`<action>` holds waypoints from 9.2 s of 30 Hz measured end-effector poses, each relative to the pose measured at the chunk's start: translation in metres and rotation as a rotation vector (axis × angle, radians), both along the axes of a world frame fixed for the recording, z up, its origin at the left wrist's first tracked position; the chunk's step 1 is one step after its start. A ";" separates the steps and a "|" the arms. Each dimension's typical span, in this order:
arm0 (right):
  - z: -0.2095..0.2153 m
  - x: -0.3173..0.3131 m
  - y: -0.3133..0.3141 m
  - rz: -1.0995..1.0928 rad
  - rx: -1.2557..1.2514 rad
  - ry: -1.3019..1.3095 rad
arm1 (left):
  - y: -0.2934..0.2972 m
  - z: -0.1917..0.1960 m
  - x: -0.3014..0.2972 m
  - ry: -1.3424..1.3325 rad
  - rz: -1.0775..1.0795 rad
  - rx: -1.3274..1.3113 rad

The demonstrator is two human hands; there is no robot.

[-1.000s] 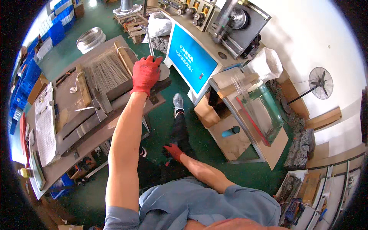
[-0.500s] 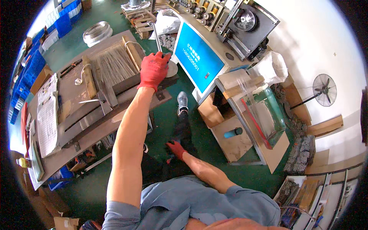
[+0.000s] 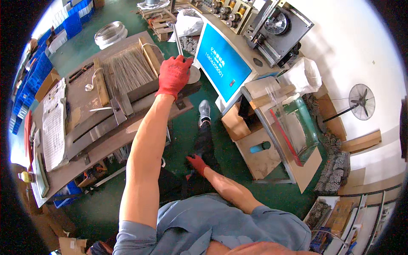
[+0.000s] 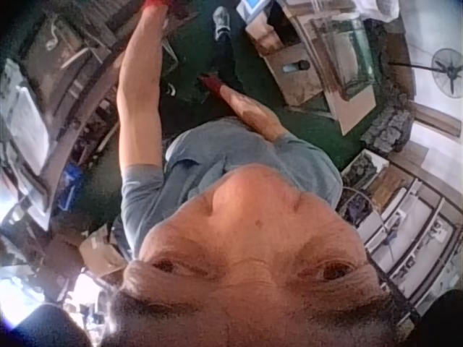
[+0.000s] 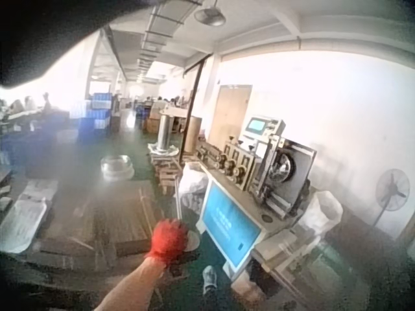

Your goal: Operating a manual bending and cutting machine to process metal components on a factory workbench.

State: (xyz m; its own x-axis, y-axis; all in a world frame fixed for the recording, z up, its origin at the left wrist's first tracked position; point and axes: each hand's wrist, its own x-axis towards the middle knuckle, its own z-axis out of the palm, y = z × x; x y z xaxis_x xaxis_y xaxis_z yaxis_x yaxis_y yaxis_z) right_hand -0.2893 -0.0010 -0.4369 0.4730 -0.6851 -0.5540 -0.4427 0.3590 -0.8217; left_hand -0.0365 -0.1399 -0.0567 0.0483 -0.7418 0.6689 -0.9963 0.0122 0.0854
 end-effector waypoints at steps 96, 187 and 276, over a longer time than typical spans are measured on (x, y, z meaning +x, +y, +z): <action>0.025 -0.027 -0.007 0.201 -0.562 0.068 | 0.001 -0.008 -0.001 0.101 0.061 0.035; -0.049 -0.012 -0.001 -0.034 -0.199 -0.006 | 0.000 0.004 -0.002 0.101 0.079 0.078; -0.047 -0.041 -0.051 0.768 -0.530 0.457 | -0.007 -0.001 -0.015 0.190 0.054 -0.069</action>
State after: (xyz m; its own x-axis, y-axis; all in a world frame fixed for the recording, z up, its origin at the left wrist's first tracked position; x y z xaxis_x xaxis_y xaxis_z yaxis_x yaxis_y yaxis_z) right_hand -0.3303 -0.0523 -0.4842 0.7057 -0.4958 -0.5061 -0.7083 -0.5101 -0.4879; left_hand -0.0516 -0.1465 -0.0579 0.2164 -0.6874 0.6933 -0.9618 -0.0281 0.2723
